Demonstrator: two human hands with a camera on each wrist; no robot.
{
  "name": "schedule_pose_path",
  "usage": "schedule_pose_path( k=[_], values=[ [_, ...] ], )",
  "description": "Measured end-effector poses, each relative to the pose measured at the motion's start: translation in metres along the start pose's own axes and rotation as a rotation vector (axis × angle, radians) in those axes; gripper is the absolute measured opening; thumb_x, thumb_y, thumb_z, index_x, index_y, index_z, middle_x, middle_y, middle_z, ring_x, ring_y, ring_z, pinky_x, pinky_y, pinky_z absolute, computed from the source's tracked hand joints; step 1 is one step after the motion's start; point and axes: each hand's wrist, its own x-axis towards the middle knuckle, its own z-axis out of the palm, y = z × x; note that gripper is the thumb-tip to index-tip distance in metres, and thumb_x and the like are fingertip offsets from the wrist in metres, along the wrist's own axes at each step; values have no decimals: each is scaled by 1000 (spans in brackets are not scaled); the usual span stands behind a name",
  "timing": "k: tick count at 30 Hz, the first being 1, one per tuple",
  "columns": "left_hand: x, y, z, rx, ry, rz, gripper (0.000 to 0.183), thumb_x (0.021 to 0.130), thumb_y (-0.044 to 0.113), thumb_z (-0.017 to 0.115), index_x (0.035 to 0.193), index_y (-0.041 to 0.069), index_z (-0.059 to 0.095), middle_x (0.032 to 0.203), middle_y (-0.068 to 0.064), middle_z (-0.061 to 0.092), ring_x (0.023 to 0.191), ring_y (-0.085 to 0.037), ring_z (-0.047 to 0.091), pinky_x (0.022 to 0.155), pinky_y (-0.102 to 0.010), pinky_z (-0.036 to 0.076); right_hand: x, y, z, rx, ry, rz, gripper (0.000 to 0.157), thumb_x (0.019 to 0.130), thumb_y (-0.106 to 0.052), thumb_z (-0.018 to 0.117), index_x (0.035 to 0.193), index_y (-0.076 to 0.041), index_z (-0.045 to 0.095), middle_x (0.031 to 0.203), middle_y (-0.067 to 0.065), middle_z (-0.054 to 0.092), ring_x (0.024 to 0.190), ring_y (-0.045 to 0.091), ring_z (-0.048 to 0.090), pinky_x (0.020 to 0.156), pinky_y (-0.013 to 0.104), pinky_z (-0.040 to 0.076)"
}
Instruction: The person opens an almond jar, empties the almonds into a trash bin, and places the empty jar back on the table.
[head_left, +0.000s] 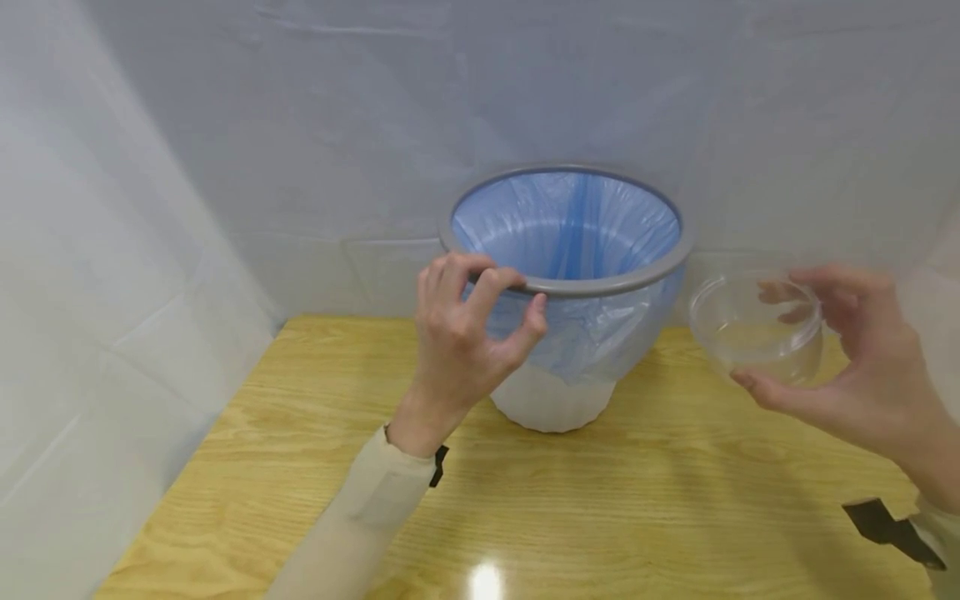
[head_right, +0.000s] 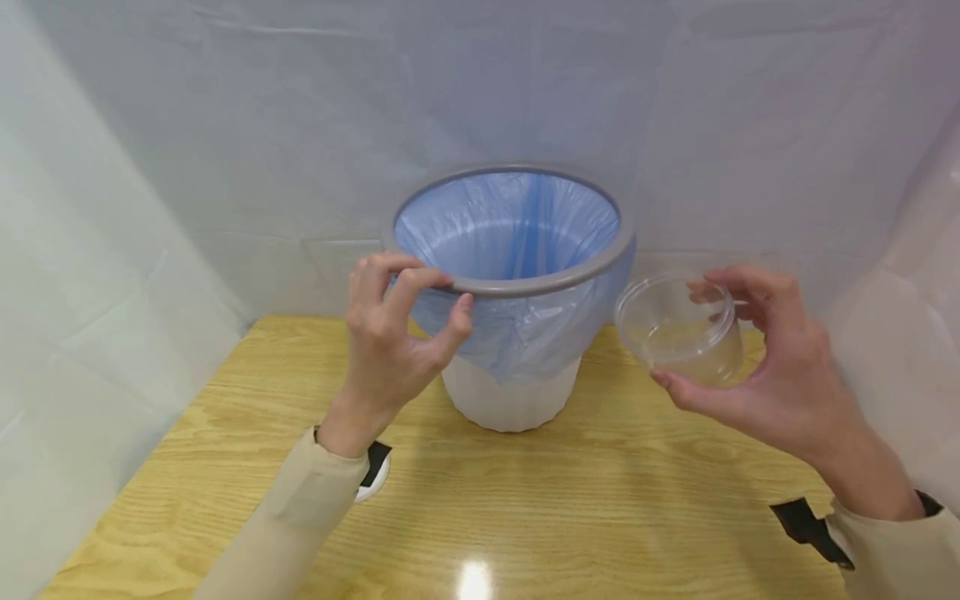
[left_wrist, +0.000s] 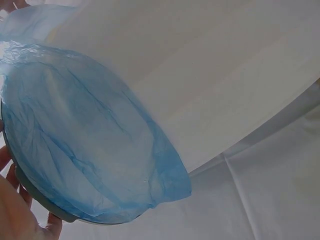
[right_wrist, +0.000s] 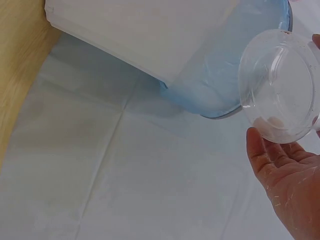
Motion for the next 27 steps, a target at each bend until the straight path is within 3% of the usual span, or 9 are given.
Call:
schedule_pose_path(
  k=[3,8,16,21,23,27],
  values=[
    [0,0,0,3,5,0,20,80,28,64,85,9,61,86,-9,53,81,-26,49,74,-42,39,-2,2,1,-3,4,1,100,58,-29,89,124,20,33,115,4,60,110,11,57,90,14,43],
    [0,-1,2,-1,11,1,19,79,27,65,85,9,61,86,-9,53,80,-26,49,75,-42,39,-6,2,2,-48,7,29,104,64,-52,77,124,21,33,116,-3,59,110,9,57,102,15,39],
    [0,-1,2,-8,6,1,20,80,28,64,85,9,61,86,-9,53,81,-26,48,75,-42,38,-11,3,4,-39,-6,43,103,65,-52,77,125,20,34,117,-4,59,110,8,56,104,15,39],
    [0,0,1,-8,2,1,20,80,28,64,85,9,61,86,-9,53,81,-26,48,75,-42,38,-16,7,4,-52,-20,63,101,50,-19,92,125,19,37,119,-6,59,110,7,56,101,12,40],
    [0,0,1,-7,1,2,20,80,27,64,85,9,61,86,-9,53,81,-26,48,75,-42,38,-18,8,5,-59,-19,72,101,41,-4,89,126,18,37,119,-6,59,110,6,57,100,12,41],
    [-1,-1,1,-5,1,3,19,80,27,64,85,9,61,86,-9,53,81,-26,48,75,-42,38,-20,7,5,-81,-16,94,104,35,5,86,126,17,38,120,-5,59,111,5,56,100,11,40]
  ],
)
